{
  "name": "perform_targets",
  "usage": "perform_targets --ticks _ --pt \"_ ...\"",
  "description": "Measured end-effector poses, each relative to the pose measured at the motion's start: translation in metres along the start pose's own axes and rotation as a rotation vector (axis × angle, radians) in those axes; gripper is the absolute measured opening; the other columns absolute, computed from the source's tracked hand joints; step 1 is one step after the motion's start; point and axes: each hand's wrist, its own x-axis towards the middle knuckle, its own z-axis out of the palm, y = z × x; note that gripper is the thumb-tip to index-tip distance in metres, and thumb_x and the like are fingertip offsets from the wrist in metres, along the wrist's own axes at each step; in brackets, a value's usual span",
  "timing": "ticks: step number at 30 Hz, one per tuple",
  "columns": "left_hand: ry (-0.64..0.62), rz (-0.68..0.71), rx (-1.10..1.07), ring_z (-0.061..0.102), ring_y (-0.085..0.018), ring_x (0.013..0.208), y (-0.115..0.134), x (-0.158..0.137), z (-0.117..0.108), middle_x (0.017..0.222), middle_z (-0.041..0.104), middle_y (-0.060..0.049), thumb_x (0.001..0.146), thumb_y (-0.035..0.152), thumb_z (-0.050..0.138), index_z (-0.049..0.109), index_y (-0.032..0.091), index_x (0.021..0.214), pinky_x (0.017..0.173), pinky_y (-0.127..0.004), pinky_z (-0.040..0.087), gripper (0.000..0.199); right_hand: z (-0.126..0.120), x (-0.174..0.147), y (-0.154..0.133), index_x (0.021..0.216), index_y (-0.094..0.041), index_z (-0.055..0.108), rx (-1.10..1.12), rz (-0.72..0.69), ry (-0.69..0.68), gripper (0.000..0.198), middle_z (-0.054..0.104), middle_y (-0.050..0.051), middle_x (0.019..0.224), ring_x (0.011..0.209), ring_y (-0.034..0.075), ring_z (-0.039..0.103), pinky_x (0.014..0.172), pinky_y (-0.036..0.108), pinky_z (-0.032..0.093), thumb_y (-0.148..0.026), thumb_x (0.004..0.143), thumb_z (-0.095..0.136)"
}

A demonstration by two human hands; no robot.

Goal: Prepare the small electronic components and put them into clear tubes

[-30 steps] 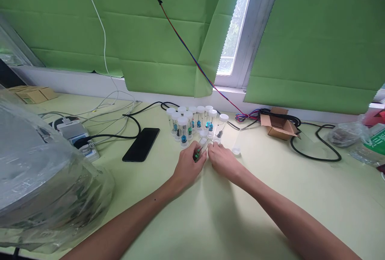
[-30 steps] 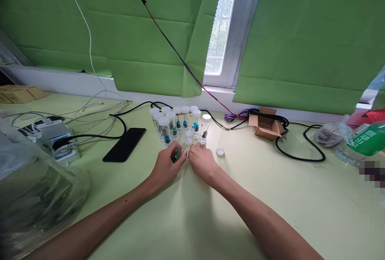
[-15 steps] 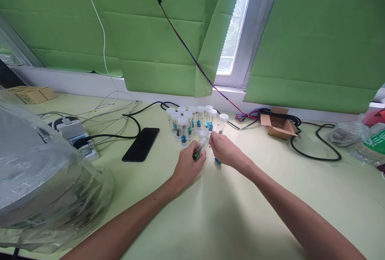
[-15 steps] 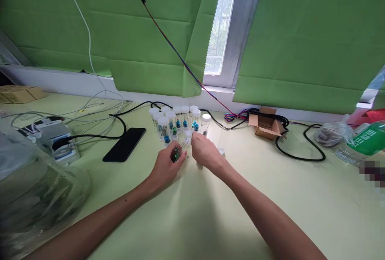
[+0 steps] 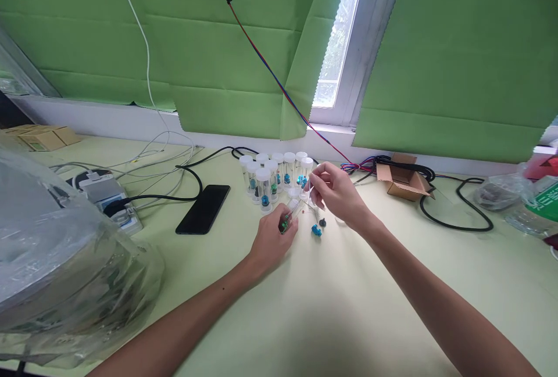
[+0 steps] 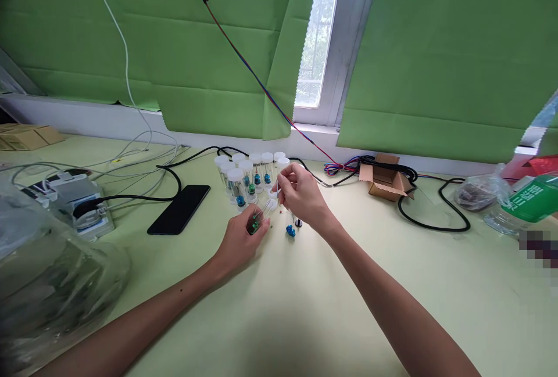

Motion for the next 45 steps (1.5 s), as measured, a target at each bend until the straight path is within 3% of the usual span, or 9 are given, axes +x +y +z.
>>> perform_targets --ticks 8,17,33,45 --pt "-0.002 0.012 0.013 0.034 -0.011 0.057 -0.0013 -0.0004 0.0005 0.062 0.039 0.006 0.086 0.032 0.05 0.038 0.021 0.072 0.054 -0.023 0.029 0.021 0.0056 0.0014 0.0056 0.076 -0.019 0.044 0.234 0.036 0.005 0.031 0.061 -0.001 0.067 0.044 0.008 0.054 0.037 0.02 0.04 -0.044 0.082 0.062" --pt "-0.01 0.002 -0.008 0.034 -0.011 0.058 0.0005 -0.0011 0.0001 0.063 0.039 0.006 0.086 0.031 0.049 0.037 0.021 0.072 0.054 -0.023 0.029 0.021 0.0041 0.0002 0.0028 0.078 -0.017 0.052 0.239 0.045 0.034 0.025 0.063 0.0 0.064 0.053 0.012 0.062 0.044 0.021 0.046 -0.035 0.078 0.07" --pt "-0.008 0.006 -0.013 0.034 -0.011 0.058 0.0025 0.0 -0.0009 0.062 0.039 0.006 0.086 0.03 0.05 0.037 0.021 0.072 0.054 -0.023 0.03 0.021 0.002 -0.0003 0.0044 0.084 -0.016 0.059 0.097 -0.02 -0.002 0.016 0.065 0.001 0.067 0.055 0.013 0.06 0.05 0.024 0.049 -0.023 0.074 0.07" --pt "-0.01 -0.002 -0.04 0.034 -0.01 0.057 0.0021 -0.001 -0.0017 0.062 0.038 0.006 0.086 0.029 0.049 0.037 0.021 0.071 0.054 -0.024 0.029 0.021 0.0016 -0.0041 0.001 0.086 -0.018 0.061 -0.086 -0.03 -0.052 0.015 0.065 0.002 0.075 0.063 0.014 0.062 0.051 0.024 0.053 -0.025 0.074 0.067"
